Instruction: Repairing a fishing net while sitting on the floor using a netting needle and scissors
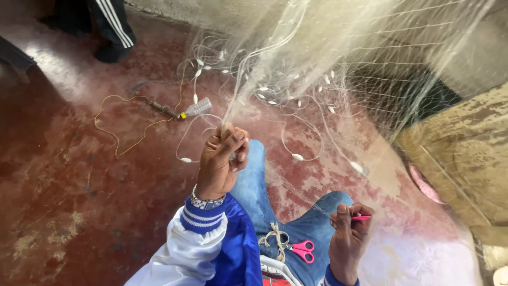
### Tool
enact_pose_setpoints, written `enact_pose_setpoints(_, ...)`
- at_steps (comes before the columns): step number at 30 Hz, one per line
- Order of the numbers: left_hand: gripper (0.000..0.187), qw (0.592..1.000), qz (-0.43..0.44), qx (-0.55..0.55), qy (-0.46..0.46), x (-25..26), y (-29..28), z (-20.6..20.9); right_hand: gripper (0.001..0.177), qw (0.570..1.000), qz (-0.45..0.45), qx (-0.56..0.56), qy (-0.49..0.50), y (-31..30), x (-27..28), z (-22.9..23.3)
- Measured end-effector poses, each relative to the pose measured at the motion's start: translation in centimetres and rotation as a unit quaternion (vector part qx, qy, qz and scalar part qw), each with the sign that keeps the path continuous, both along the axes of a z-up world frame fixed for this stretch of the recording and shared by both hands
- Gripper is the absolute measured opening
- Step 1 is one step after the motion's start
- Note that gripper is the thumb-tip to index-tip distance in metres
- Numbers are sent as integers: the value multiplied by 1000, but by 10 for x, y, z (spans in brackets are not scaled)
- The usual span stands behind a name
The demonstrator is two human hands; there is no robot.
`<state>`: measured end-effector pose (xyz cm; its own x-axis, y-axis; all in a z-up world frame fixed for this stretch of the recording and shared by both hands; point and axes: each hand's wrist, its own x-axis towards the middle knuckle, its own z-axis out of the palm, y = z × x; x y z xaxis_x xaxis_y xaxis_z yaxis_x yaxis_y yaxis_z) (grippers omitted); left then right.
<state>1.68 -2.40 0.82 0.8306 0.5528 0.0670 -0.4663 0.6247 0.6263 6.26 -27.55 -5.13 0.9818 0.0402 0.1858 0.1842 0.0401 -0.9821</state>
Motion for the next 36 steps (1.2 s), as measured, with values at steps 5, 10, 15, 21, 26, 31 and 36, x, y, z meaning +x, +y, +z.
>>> enact_pose_setpoints(5, 28, 999, -28, 35, 4, 2, 0, 9, 17, 1000, -27, -7, 3, -2, -1, -1)
enact_pose_setpoints(10, 19, 997, -74, 30, 9, 17, -4, 3, 16, 999, 19, 31, -17, 1, -7, 12)
enact_pose_setpoints(15, 34, 978, -203, 53, 4, 37, -14, 5, 16, 999, 14, 28, -26, -5, -9, 7)
enact_pose_setpoints(21, 34, 949, -310, 12, -62, 37, -21, 5, 15, 1000, -10, 2, -29, -12, -13, 8)
enact_pose_setpoints(26, 48, 946, -314, 84, -6, 42, -31, 14, 15, 999, -3, -10, -42, -12, -15, 10)
enact_pose_setpoints(31, 22, 964, -211, 151, 52, 61, -44, 6, 15, 999, 1, -5, -45, -13, -16, 7)
enact_pose_setpoints(36, 21, 981, -181, 44, -60, 59, -43, 1, 16, 999, -31, -24, -25, -16, -16, 5)
